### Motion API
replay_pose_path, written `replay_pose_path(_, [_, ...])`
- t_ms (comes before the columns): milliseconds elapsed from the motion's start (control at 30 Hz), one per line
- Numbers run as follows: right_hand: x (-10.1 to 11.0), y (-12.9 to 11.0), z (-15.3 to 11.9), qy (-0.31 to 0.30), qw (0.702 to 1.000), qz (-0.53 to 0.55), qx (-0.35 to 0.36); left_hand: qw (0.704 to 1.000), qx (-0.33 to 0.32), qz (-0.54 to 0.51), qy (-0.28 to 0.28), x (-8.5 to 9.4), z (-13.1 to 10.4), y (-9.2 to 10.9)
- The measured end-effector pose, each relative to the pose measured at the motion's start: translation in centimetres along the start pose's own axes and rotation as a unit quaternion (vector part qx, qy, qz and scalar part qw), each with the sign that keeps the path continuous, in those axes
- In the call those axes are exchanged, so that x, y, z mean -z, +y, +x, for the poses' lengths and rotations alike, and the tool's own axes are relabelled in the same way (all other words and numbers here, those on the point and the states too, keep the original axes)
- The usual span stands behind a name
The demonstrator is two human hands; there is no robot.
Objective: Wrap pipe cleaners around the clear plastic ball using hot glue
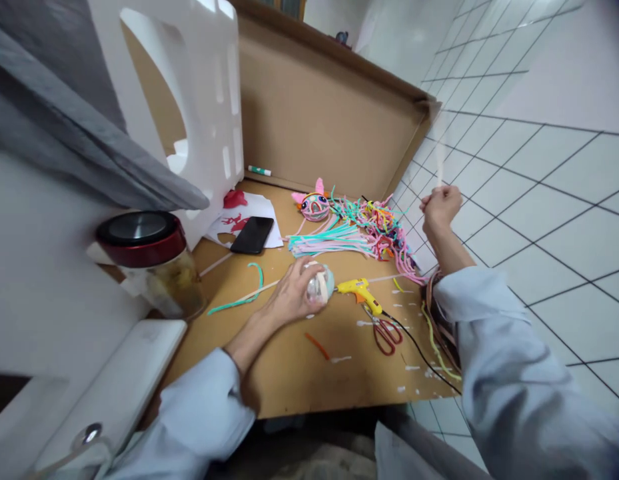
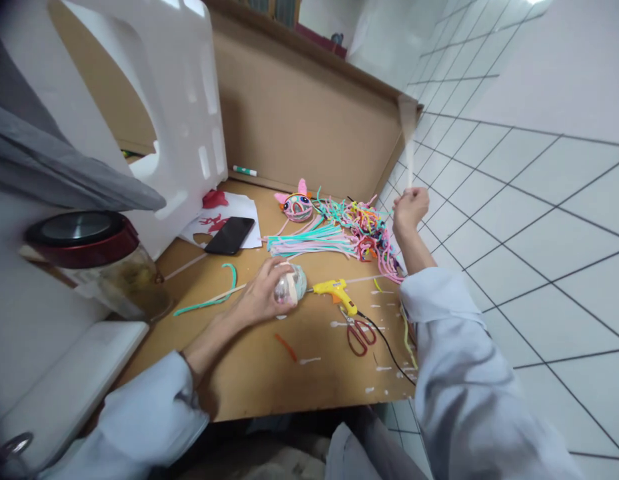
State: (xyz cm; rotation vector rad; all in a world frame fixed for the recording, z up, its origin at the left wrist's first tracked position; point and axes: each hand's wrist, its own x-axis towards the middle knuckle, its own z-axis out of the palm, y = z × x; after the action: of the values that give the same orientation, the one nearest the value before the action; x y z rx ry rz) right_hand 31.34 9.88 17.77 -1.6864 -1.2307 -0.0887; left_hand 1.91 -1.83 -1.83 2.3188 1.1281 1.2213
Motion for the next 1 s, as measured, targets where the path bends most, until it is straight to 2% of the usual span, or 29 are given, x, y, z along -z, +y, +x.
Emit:
replay_pose_path(100, [1.3, -1.1, -3.0, -0.001, 0.991, 0.132, -0.016, 0.999, 0.006, -0.038, 0.000, 0.1, 0.1, 0.2])
replay_pose_path(200, [1.5, -0.9, -9.9, -0.009, 0.977, 0.215, -0.007, 0.998, 0.010, -0.054, -0.006, 0.1, 0.2, 0.2])
replay_pose_path(233, [1.3, -0.7, -12.6, -0.009, 0.969, 0.245, 0.001, 0.998, 0.011, -0.055, -0.012, 0.1, 0.2, 0.1])
replay_pose_path(300, [0.4, -0.5, -17.6, -0.007, 0.936, 0.352, 0.017, 0.998, 0.016, -0.058, -0.020, 0.2, 0.2, -0.1])
replay_pose_path(400, [-1.6, -0.6, -22.3, -0.020, 0.926, 0.376, -0.003, 0.998, 0.020, -0.059, -0.010, 0.5, 0.3, -0.3])
replay_pose_path(500, [-3.7, -0.5, -23.7, -0.052, 0.942, 0.330, -0.004, 0.999, 0.029, -0.045, -0.002, 1.0, 0.5, -0.3])
replay_pose_path(600, [-5.2, 0.6, -24.3, -0.080, 0.956, 0.281, 0.019, 0.999, 0.041, -0.028, 0.001, 1.4, 0.5, -0.5])
replay_pose_path(667, [-5.3, 2.0, -25.0, -0.086, 0.963, 0.242, 0.076, 0.999, 0.045, -0.029, 0.007, 1.5, 0.6, -0.8])
replay_pose_path(733, [-4.6, 3.6, -25.8, -0.086, 0.962, 0.199, 0.164, 0.998, 0.060, -0.024, 0.022, 1.4, 0.6, -1.2])
replay_pose_path(867, [-1.9, 6.2, -27.2, -0.096, 0.941, 0.071, 0.317, 0.993, 0.081, 0.022, 0.086, 1.3, 0.7, -1.7])
replay_pose_path(933, [-0.9, 6.5, -27.5, -0.140, 0.914, 0.025, 0.381, 0.991, 0.086, 0.045, 0.096, 1.2, 0.7, -1.6])
replay_pose_path(1000, [-0.9, 5.8, -27.4, -0.196, 0.884, -0.030, 0.424, 0.988, 0.094, 0.056, 0.106, 1.2, 0.7, -1.4])
